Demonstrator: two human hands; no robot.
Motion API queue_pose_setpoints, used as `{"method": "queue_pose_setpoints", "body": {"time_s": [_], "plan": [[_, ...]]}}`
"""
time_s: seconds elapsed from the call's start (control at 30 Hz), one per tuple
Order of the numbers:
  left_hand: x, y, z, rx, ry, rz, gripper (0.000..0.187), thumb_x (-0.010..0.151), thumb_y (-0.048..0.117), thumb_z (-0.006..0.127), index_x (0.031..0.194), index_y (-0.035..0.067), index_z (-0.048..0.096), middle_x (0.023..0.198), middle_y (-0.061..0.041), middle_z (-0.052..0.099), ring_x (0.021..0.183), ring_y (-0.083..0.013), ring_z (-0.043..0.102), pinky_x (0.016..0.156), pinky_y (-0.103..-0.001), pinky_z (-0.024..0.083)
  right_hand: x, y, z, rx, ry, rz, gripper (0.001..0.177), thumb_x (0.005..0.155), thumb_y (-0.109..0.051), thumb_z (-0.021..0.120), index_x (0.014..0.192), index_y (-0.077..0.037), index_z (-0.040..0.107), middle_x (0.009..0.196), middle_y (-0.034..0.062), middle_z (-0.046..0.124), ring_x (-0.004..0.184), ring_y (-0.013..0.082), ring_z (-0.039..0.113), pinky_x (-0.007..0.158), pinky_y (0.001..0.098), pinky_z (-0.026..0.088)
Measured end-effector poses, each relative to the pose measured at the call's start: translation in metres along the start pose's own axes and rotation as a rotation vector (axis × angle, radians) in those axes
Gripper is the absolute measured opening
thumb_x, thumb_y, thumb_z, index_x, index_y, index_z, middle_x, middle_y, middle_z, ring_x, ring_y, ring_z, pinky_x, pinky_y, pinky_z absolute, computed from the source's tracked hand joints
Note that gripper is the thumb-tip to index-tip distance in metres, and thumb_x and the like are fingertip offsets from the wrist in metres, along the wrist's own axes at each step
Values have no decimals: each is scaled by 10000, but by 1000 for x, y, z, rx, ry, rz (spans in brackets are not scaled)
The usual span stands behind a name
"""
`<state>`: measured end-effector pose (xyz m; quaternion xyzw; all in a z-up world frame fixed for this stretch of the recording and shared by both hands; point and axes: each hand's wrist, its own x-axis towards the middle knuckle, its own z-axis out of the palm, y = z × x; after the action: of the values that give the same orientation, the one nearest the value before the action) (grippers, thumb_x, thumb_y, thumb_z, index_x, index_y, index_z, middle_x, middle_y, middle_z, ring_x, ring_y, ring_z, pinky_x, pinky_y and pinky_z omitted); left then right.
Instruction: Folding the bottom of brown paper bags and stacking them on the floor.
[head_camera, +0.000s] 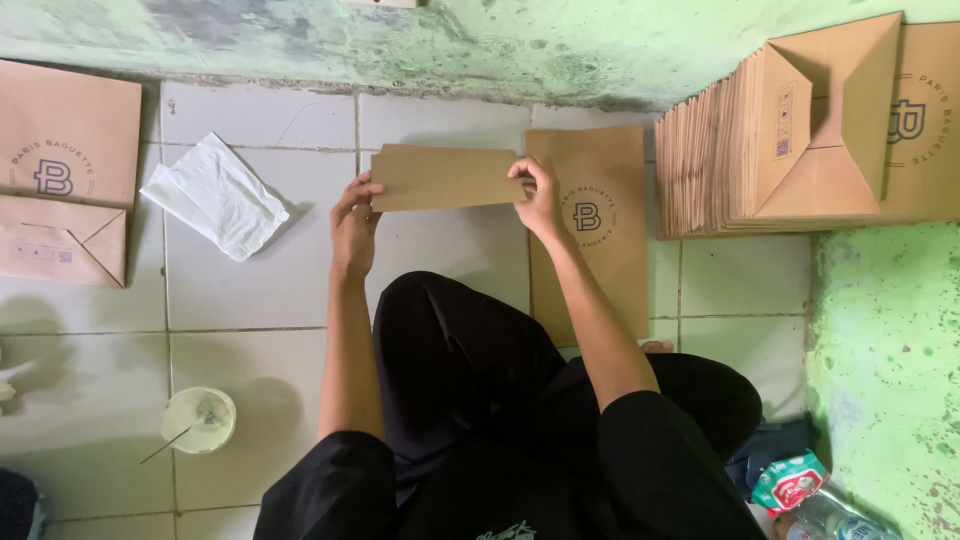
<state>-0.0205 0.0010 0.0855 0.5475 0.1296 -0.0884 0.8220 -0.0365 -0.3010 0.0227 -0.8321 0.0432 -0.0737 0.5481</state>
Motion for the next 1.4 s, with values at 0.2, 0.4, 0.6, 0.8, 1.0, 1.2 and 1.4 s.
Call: {"method": "queue_pose_setpoints", "body": {"time_s": [0.2,0.4,0.6,0.8,1.0,1.2,1.4], "plan": [[7,-61,-40,272,52,-145,331,1017,159,519,1257,-25,653,1276,-247,623,1287,-418,586,1052,-559,503,-32,-14,-15,-253,-333,71,418,747,220,643,1076,-37,640,1291,205,471,1195,533,577,975,565,559],[17,-90,-46,669,65,52,450,912,37,703,1348,76,596,1233,-179,680,1131,-376,684,915,-472,607,-39,-17,-9,-295,-302,87,406,824,33,720,1195,-125,669,1330,165,480,1214,484,598,1008,577,531],[48,-120,-45,915,74,475,508,867,148,741,1357,55,644,1336,-187,667,1329,-362,566,1156,-472,366,-46,-47,-1,-432,-227,101,427,880,-51,732,1291,-119,642,1358,195,504,1240,478,590,1030,556,532],[-9,-96,2,1009,11,418,504,889,193,791,1355,94,628,1409,-267,529,1308,-499,512,1059,-597,464,-72,-39,-35,-448,-238,136,516,900,-115,749,1385,-157,575,1373,172,521,1288,431,566,1057,547,510],[-66,-123,47,1178,-504,326,525,900,404,757,1363,190,637,1203,-91,702,1128,-303,701,958,-417,562,-118,-26,-136,-413,41,527,671,888,35,626,1518,-5,399,1497,303,435,1445,469,382,1189,601,348],[-82,-192,94,1433,-918,-96,689,926,512,627,1517,182,498,1384,-185,630,1318,-360,594,1038,-509,525,-153,155,-179,-566,190,814,605,876,-385,728,1417,-187,541,1365,99,571,1324,324,552,1044,479,502],[-95,-233,111,1236,-857,-3,688,954,619,611,1467,166,536,1352,-181,655,1305,-352,601,1099,-482,494,-146,93,-132,-265,405,465,205,844,-221,732,1022,-125,696,980,118,749,955,313,740,812,391,600]]}}
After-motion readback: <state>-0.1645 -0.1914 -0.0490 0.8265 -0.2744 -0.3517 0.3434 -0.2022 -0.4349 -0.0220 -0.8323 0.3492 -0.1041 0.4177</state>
